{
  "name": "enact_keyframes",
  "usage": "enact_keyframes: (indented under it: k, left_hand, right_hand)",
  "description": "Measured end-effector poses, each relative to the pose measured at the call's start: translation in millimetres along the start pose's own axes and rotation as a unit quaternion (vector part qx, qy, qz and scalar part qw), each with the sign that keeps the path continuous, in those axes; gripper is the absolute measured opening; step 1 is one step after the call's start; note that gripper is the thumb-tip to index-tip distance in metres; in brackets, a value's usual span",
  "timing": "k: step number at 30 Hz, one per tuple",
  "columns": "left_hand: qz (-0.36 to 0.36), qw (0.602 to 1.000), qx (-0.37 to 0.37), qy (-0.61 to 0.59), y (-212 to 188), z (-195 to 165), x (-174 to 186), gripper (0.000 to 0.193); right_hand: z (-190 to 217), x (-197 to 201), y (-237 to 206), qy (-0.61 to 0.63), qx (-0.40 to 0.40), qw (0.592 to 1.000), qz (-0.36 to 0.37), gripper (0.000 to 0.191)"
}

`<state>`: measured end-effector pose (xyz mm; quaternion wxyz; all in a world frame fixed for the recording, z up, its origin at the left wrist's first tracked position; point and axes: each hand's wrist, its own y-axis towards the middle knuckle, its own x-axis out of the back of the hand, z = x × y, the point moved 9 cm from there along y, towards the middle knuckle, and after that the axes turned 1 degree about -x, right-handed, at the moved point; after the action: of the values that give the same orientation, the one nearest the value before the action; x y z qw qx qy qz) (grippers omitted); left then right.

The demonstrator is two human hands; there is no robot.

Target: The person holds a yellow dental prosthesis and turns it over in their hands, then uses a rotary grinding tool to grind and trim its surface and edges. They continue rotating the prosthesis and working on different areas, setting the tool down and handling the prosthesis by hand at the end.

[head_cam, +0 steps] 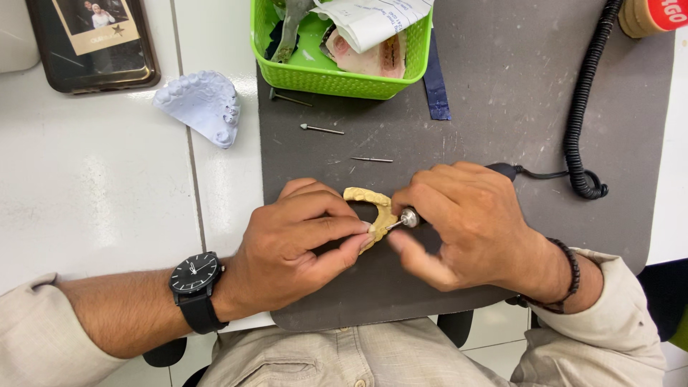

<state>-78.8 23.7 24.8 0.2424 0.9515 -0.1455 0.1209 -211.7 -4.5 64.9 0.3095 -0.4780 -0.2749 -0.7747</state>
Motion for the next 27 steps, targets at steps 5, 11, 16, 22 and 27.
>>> enact_keyframes:
  k: [5, 11, 16, 22, 27]
  left_hand:
    - [0.016, 0.999, -0.040, -0.001, -1.5, -5.1, -2.0, 0.017]
    - [0.035, 0.998, -0.052, -0.004, -3.4, -5.9, -5.4, 0.017]
    - [0.033, 0.998, -0.046, -0.007, -3.5, -5.0, -4.6, 0.017]
    - [0.035, 0.998, -0.052, -0.004, -3.3, -6.9, -4.4, 0.019]
    - [0.038, 0.998, -0.056, -0.007, -2.6, -8.1, -4.6, 0.019]
  right_hand:
    - [2.4, -11.3, -2.1, -0.041, 0.014, 0.999, -0.032, 0.070]
    - [-2.0, -19.4, -5.2, -0.034, 0.015, 0.999, -0.011, 0.069]
    - [-0.8, -22.0, -3.1, -0.027, 0.011, 1.000, 0.007, 0.067]
    - [-0.4, -21.1, -2.8, -0.021, 0.003, 1.000, 0.012, 0.065]
    - [0.0, -20.8, -2.7, -0.014, 0.000, 1.000, 0.017, 0.064]
